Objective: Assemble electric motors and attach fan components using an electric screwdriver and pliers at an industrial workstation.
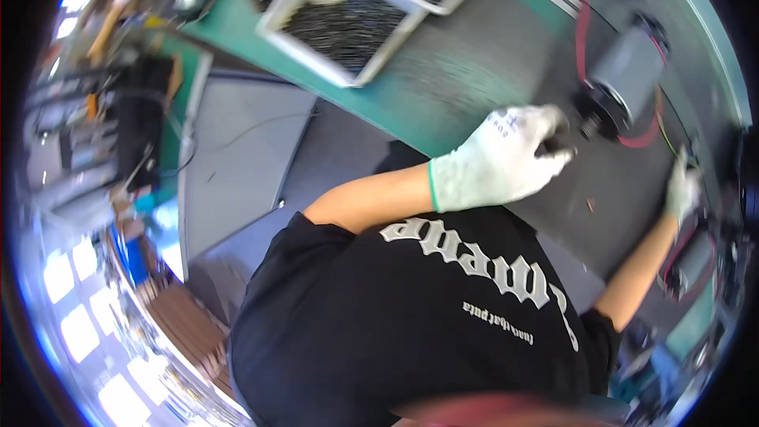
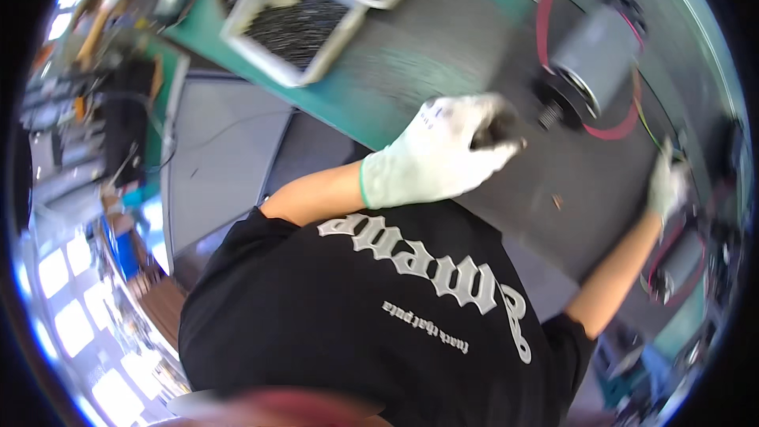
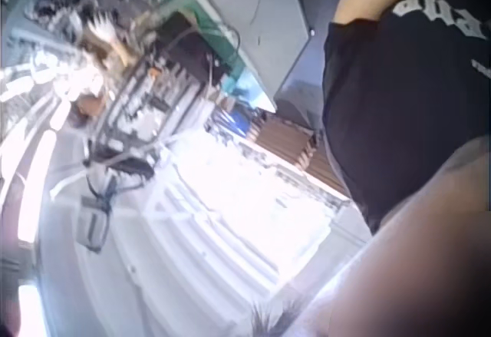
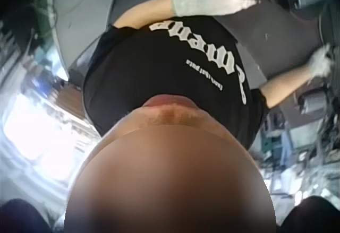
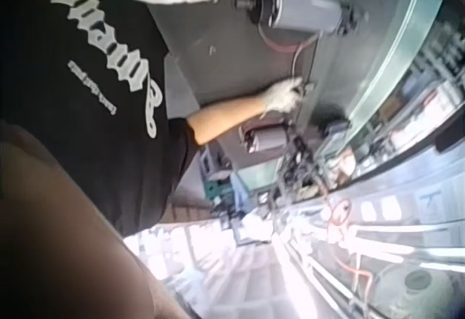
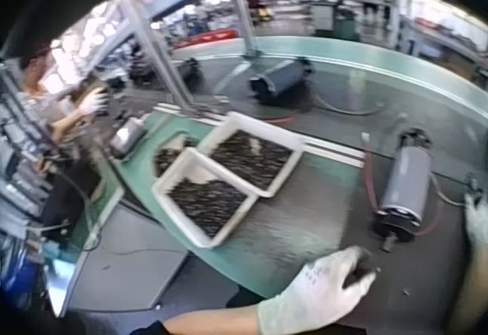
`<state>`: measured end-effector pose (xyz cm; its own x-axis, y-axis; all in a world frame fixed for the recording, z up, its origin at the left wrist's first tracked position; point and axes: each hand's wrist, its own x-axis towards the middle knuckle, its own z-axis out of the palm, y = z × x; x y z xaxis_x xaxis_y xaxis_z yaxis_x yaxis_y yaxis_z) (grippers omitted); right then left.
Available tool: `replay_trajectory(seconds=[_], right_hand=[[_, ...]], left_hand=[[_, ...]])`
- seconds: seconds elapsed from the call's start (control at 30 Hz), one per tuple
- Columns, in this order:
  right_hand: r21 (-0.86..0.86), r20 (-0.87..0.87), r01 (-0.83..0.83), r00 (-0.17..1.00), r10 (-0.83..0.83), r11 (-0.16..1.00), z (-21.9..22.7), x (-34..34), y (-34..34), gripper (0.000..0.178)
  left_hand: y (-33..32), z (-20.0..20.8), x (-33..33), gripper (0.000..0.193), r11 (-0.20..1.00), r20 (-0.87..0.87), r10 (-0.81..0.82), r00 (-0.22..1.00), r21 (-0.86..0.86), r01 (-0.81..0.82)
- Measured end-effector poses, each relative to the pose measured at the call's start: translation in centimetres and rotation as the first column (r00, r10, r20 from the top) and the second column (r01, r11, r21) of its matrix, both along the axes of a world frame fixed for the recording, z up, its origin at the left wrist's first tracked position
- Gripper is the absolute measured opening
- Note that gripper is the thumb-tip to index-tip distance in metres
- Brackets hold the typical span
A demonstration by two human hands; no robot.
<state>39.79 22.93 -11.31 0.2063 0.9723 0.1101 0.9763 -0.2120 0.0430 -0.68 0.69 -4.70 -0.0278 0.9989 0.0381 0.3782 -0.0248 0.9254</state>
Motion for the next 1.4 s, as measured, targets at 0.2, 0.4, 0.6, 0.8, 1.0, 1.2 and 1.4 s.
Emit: replay_trajectory(seconds=[0.2,0.4,0.6,0.8,1.0,1.2,1.4], right_hand=[[0.245,-0.038,-0.371,0.919,0.392,0.896,-2.7,7.9,-0.2,0.079],[0.136,-0.448,-0.421,0.782,0.434,0.897,1.9,1.1,-5.0,0.071],[0.142,-0.512,-0.408,0.75,0.419,0.902,2.3,0.8,-8.5,0.075],[0.245,-0.28,-0.325,0.878,0.387,0.913,1.2,0.2,-7.1,0.074],[0.215,-0.023,-0.226,0.971,0.237,0.95,-0.6,4.8,-4.7,0.064],[0.058,0.129,-0.265,0.958,0.256,0.963,-1.0,4.0,-6.2,0.067],[0.2,-0.105,-0.21,0.967,0.234,0.957,1.0,0.4,-8.5,0.071]], left_hand=[[-3.1,5.0,-19.3,0.022,0.741,-0.532,0.655,0.536,0.315,-0.593],[-0.9,1.4,-39.4,0.017,0.838,-0.844,0.468,0.262,0.33,-0.435],[2.9,-1.7,-43.2,0.027,0.872,-0.954,0.222,0.2,0.103,-0.478],[4.4,-3.6,-44.0,0.031,0.821,-0.964,0.184,0.192,0.044,-0.569],[3.0,-1.3,-41.4,0.014,0.801,-0.709,0.536,0.459,0.254,-0.543],[1.6,-1.3,-42.3,0.007,0.751,-0.031,0.66,0.751,-0.012,-0.66],[1.6,-0.7,-39.5,0.025,0.833,-0.754,0.489,0.438,0.256,-0.49]])
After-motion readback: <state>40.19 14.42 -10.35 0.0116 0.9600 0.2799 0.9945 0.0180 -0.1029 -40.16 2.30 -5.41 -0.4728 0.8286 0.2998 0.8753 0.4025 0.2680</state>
